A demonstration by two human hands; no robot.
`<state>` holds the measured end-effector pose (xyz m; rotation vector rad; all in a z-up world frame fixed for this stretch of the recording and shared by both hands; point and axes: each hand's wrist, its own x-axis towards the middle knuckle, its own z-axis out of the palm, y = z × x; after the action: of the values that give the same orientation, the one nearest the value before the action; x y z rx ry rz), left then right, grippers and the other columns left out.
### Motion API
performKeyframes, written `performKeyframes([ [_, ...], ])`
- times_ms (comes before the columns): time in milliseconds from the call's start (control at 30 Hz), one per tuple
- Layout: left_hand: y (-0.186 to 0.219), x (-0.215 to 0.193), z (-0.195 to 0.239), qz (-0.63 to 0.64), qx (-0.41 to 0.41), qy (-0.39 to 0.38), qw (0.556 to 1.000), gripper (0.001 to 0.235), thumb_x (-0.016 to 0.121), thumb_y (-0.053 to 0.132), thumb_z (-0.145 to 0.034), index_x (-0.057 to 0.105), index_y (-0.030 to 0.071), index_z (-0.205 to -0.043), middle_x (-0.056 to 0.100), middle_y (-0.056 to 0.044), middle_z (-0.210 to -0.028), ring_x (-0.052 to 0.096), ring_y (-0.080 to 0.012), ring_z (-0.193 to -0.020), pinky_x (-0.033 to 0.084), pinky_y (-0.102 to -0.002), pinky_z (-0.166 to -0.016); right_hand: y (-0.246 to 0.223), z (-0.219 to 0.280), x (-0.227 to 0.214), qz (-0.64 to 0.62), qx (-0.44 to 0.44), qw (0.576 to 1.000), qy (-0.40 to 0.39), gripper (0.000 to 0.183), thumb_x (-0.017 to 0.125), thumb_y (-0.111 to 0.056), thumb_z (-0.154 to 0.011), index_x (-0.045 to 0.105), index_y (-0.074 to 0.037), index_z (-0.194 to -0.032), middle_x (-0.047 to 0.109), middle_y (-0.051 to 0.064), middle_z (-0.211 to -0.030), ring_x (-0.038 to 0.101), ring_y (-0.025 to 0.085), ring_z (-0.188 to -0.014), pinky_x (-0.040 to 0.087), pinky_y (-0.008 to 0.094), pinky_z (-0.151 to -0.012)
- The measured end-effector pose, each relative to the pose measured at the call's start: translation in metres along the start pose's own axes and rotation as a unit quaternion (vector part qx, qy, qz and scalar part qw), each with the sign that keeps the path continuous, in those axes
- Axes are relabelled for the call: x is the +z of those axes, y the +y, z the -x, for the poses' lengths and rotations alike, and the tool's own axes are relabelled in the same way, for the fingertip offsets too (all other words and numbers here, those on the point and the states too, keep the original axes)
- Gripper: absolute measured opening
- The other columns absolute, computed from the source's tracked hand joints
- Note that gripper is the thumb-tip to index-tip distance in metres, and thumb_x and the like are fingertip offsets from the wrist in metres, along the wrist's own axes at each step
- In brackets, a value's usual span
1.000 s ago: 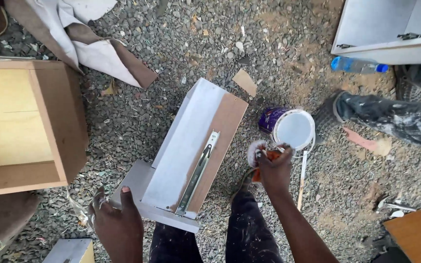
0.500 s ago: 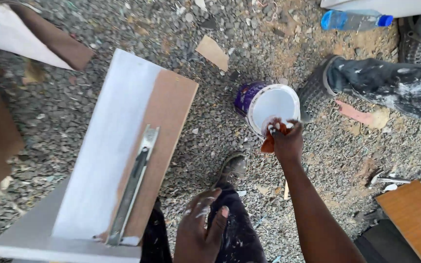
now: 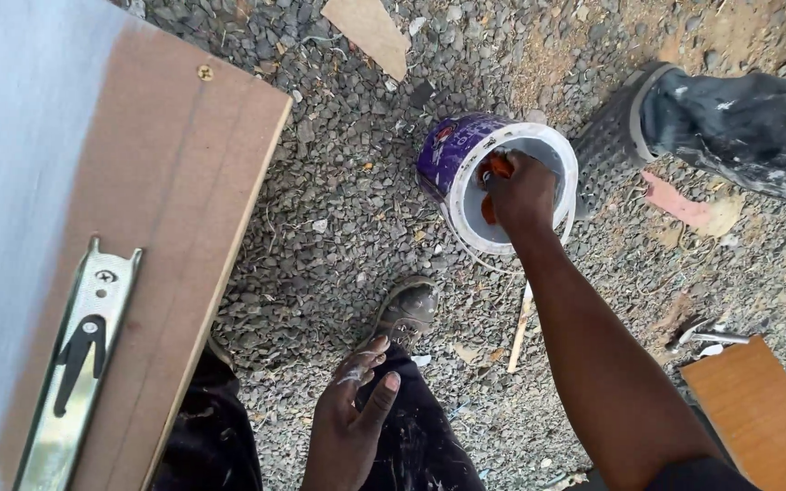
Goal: Applying white paint to wooden drawer components using a rag in an outdoor workshop environment.
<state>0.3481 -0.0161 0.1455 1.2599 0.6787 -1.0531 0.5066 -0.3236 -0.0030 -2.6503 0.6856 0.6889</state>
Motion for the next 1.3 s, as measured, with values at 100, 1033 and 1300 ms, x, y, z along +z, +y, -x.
performKeyframes([
  [100, -0.002, -0.003, -0.004, 0.025, -0.022, 0.004, 0.999, 0.067, 0.061, 0.048, -0.091, 0.057, 0.003, -0.142, 0.066, -0.017, -0.143, 0.065, -0.0278, -0.136, 0.048, -0.042, -0.114, 0.015, -0.007, 0.005, -0.082, 0.07, 0.994, -0.005, 0.026, 0.063, -0.017, -0.09, 0.077, -0.006, -0.109, 0.075, 0.014, -0.091, 0.067, 0.026, -0.07, 0.054, 0.04, -0.069],
  [1033, 0.136, -0.129, 0.128, -0.25, -0.081, 0.168, 0.95, 0.053, 0.069, 0.05, -0.094, 0.067, 0.006, -0.065, 0.066, -0.007, -0.06, 0.057, -0.0185, -0.053, 0.05, -0.037, -0.061, -0.151, 0.208, -0.069, -0.557, 0.132, 0.728, -0.379, 0.049, 0.074, -0.001, -0.078, 0.061, 0.009, -0.124, 0.071, 0.023, -0.111, 0.068, 0.029, -0.095, 0.056, 0.041, -0.089],
  [1300, 0.163, -0.194, 0.103, -0.418, -0.119, 0.166, 0.885, 0.037, 0.072, 0.04, -0.089, 0.08, 0.004, -0.089, 0.073, -0.017, -0.072, 0.076, -0.0327, -0.072, 0.058, -0.038, -0.059, -0.274, 0.287, -0.054, -0.106, -0.111, 0.97, -0.191, 0.037, 0.078, -0.039, -0.084, 0.073, -0.012, -0.108, 0.073, 0.017, -0.091, 0.074, 0.035, -0.085, 0.055, 0.048, -0.072],
])
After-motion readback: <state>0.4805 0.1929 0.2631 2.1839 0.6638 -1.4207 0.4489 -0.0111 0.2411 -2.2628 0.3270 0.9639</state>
